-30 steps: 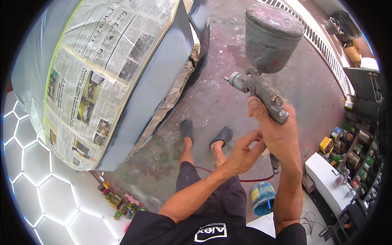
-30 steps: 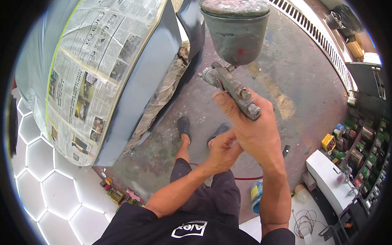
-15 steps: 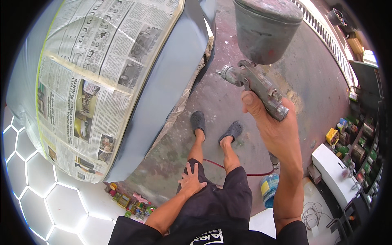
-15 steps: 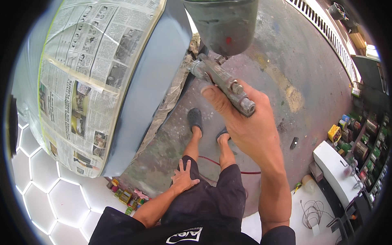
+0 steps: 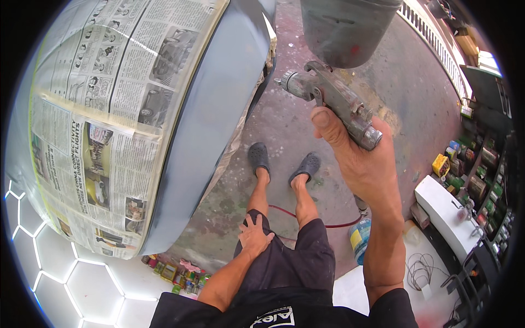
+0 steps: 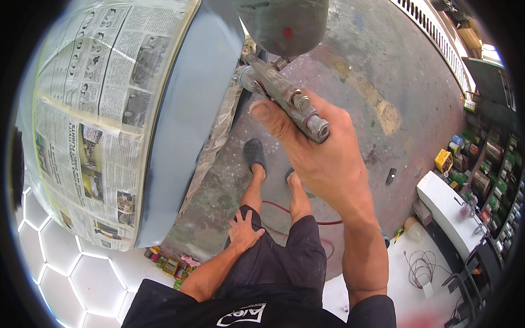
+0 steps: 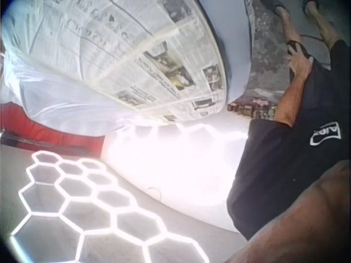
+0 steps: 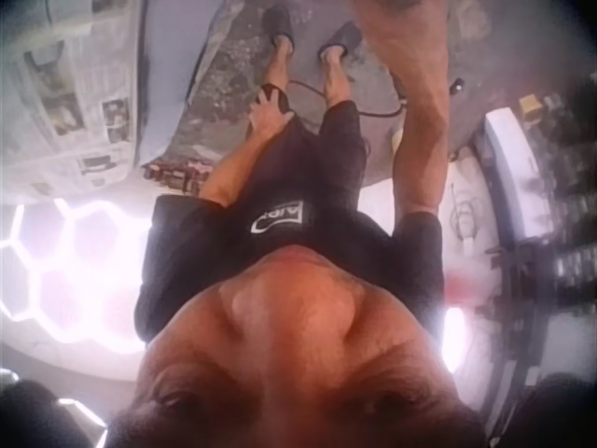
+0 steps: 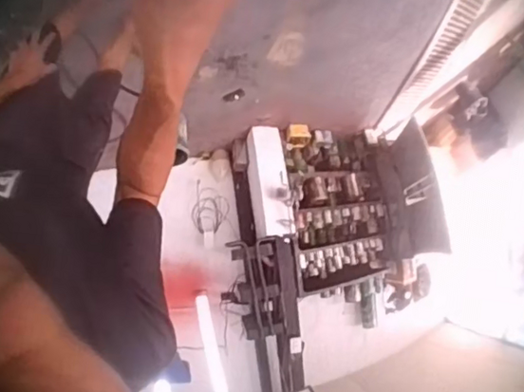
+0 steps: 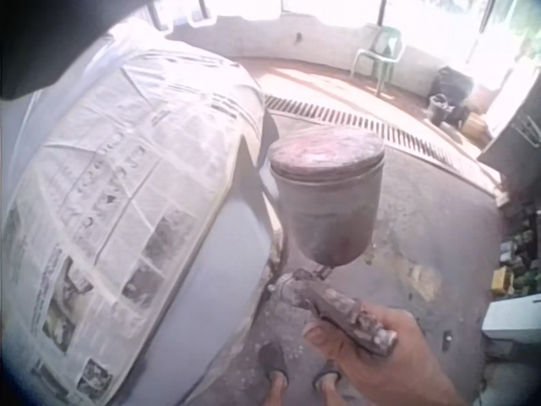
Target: The person uses a spray gun to apply paint to a car part covered with newspaper. They adjust the spray gun, move around the part, and later refill the spray gun from a paint can.
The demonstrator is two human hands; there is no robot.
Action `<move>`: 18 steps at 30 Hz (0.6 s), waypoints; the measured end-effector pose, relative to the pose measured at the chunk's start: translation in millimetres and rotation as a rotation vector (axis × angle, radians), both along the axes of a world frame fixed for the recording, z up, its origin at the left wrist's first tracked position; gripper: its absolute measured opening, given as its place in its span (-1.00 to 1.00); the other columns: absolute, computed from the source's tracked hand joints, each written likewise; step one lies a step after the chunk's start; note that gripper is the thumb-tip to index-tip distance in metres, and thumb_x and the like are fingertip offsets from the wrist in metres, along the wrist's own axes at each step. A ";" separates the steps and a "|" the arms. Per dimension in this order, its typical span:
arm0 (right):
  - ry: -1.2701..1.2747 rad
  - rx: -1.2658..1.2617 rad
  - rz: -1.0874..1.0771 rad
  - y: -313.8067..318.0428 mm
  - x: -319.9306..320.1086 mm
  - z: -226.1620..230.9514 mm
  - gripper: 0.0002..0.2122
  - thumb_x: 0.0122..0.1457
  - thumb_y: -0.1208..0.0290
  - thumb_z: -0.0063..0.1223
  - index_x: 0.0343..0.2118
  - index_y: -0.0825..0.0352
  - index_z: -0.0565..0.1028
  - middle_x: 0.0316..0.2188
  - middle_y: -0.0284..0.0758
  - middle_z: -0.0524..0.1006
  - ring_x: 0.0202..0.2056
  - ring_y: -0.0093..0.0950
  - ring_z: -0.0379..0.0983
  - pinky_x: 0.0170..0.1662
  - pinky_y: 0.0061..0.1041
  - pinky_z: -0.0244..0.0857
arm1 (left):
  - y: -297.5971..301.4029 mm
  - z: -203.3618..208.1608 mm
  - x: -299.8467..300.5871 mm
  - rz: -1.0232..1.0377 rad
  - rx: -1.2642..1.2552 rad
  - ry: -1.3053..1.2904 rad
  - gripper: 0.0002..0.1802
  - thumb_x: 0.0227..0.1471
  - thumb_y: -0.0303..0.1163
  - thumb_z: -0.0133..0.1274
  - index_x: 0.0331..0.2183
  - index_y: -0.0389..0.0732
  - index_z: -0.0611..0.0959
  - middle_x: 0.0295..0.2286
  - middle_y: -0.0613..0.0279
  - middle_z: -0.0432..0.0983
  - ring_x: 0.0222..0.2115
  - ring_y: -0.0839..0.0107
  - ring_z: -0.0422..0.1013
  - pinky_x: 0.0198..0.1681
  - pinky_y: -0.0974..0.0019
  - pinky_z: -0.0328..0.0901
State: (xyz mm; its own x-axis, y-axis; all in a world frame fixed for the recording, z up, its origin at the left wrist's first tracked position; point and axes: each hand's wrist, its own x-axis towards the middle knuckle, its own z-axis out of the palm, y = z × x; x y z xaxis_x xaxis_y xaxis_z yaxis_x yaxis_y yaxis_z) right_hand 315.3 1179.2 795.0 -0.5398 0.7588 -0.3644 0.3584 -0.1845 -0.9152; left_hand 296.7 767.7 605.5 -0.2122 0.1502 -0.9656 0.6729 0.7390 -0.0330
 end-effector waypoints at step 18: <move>-0.001 0.116 -0.060 11.8 -20.6 -12.3 -0.54 0.43 -0.05 0.42 0.05 0.32 0.76 -0.36 -0.50 0.65 -0.38 -0.71 0.42 -0.32 -0.60 0.28 | -2.4 -1.6 3.5 -0.003 0.032 0.030 0.07 0.16 0.13 0.44 0.53 0.04 0.35 0.49 -0.11 0.10 0.29 -0.34 0.34 0.13 -0.27 0.53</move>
State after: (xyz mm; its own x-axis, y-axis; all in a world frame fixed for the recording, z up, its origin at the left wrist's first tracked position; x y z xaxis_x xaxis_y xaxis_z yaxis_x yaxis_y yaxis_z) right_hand 294.8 1191.0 782.7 -0.4916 0.8271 -0.2726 0.3508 -0.0985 -0.9313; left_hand 300.2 765.3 603.9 -0.2406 0.1816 -0.9535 0.6744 0.7377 -0.0297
